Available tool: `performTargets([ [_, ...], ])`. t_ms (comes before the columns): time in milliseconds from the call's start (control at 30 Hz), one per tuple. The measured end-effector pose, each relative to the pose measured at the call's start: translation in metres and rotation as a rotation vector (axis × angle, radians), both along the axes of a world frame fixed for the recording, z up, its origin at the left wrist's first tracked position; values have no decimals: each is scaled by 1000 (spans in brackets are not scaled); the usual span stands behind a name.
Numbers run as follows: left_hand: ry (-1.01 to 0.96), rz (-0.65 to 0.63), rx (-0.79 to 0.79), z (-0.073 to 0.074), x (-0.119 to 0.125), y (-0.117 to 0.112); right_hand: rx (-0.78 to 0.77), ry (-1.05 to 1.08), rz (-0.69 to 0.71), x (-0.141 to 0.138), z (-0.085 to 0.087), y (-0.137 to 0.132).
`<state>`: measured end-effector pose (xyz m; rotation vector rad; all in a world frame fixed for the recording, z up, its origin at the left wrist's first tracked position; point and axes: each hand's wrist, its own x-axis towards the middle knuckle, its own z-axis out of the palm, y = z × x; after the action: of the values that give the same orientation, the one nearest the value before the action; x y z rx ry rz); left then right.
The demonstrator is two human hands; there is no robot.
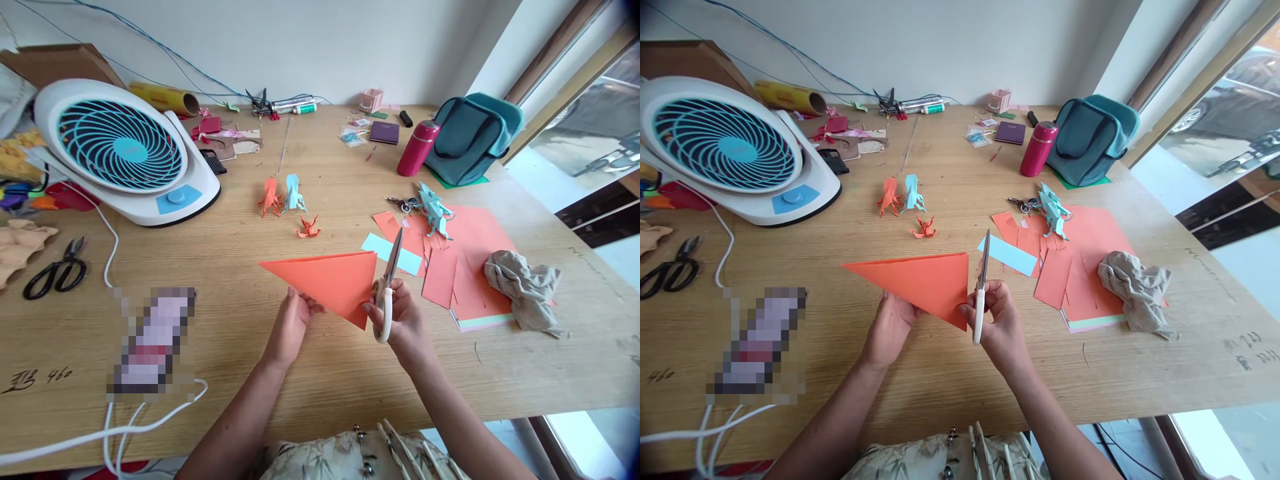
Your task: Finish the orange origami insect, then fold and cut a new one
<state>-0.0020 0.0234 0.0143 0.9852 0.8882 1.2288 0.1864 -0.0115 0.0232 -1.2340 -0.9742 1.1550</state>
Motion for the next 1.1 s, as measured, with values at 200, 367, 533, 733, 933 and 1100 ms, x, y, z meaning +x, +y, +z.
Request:
performTargets([
  [200, -91, -258, 16, -5, 2, -9, 16, -90, 36, -2, -10, 5],
  [367, 97, -168, -44, -6, 1, -11, -10, -227, 113, -2, -9, 3],
  [533, 68, -38, -91, -3, -1, -10, -72, -397, 110, 17, -18, -5],
  [733, -32, 43, -180, -1, -2, -11, -82, -670, 289, 31, -24, -26],
  [933, -41, 89, -206, 3, 1, -12, -27, -833, 497, 27, 0, -33],
  [1100, 20, 197, -168, 3, -2, -9, 52, -926, 497, 34, 3, -42],
])
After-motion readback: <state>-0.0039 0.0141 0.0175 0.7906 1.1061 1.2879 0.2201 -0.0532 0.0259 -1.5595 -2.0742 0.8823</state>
